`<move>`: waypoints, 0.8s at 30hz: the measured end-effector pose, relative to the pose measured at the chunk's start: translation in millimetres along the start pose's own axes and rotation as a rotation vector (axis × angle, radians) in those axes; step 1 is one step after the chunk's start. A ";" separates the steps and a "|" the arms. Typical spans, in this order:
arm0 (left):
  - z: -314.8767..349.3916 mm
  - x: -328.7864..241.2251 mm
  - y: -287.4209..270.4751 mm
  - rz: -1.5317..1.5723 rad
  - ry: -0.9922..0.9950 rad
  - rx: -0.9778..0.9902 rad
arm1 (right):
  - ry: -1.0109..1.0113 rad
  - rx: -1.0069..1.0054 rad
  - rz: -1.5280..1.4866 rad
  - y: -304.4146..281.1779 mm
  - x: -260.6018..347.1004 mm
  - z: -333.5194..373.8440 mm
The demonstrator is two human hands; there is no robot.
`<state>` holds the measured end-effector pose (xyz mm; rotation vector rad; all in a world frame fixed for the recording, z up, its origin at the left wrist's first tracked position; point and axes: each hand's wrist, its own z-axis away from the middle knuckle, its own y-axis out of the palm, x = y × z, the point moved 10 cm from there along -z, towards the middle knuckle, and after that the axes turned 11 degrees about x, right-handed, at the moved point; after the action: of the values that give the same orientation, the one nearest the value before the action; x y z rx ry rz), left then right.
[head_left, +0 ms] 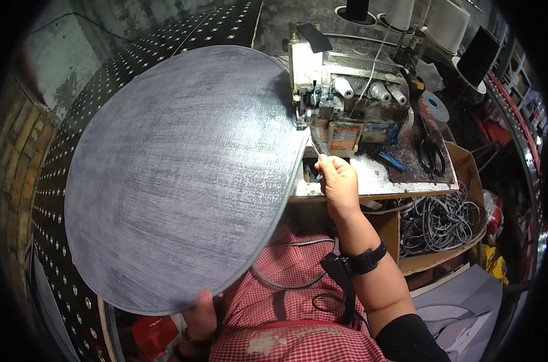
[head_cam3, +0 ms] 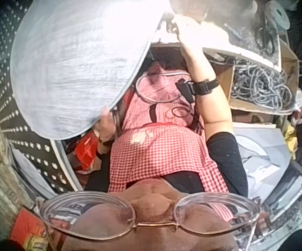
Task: The recorder uses a sewing machine and hand tools to finish the edges of large floor mats in a workshop.
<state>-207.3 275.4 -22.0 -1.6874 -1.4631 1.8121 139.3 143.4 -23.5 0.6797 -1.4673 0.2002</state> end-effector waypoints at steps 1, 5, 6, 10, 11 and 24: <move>-5.3 6.1 0.0 0.469 -0.147 -0.038 | -0.009 -0.025 0.034 -2.9 -0.4 -2.0; -4.4 9.4 23.3 1.051 -0.442 -0.057 | -0.090 -0.095 0.039 -13.8 5.7 -11.1; -4.4 9.8 23.7 1.050 -0.444 -0.056 | -0.064 -0.103 0.071 -16.9 4.8 -13.1; -0.7 15.9 36.7 0.875 -0.381 0.061 | -0.032 -0.121 0.082 -16.5 3.4 -16.5; -1.5 16.7 37.9 0.795 -0.373 0.080 | -0.013 -0.120 0.067 -16.0 0.6 -16.7; -34.5 -19.2 42.3 0.609 -0.271 0.129 | -0.141 0.075 -0.050 47.5 8.1 53.5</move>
<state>-154.3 258.0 -37.4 -2.0299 -0.9341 2.4633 70.4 150.6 -3.9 0.8038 -1.5814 0.1721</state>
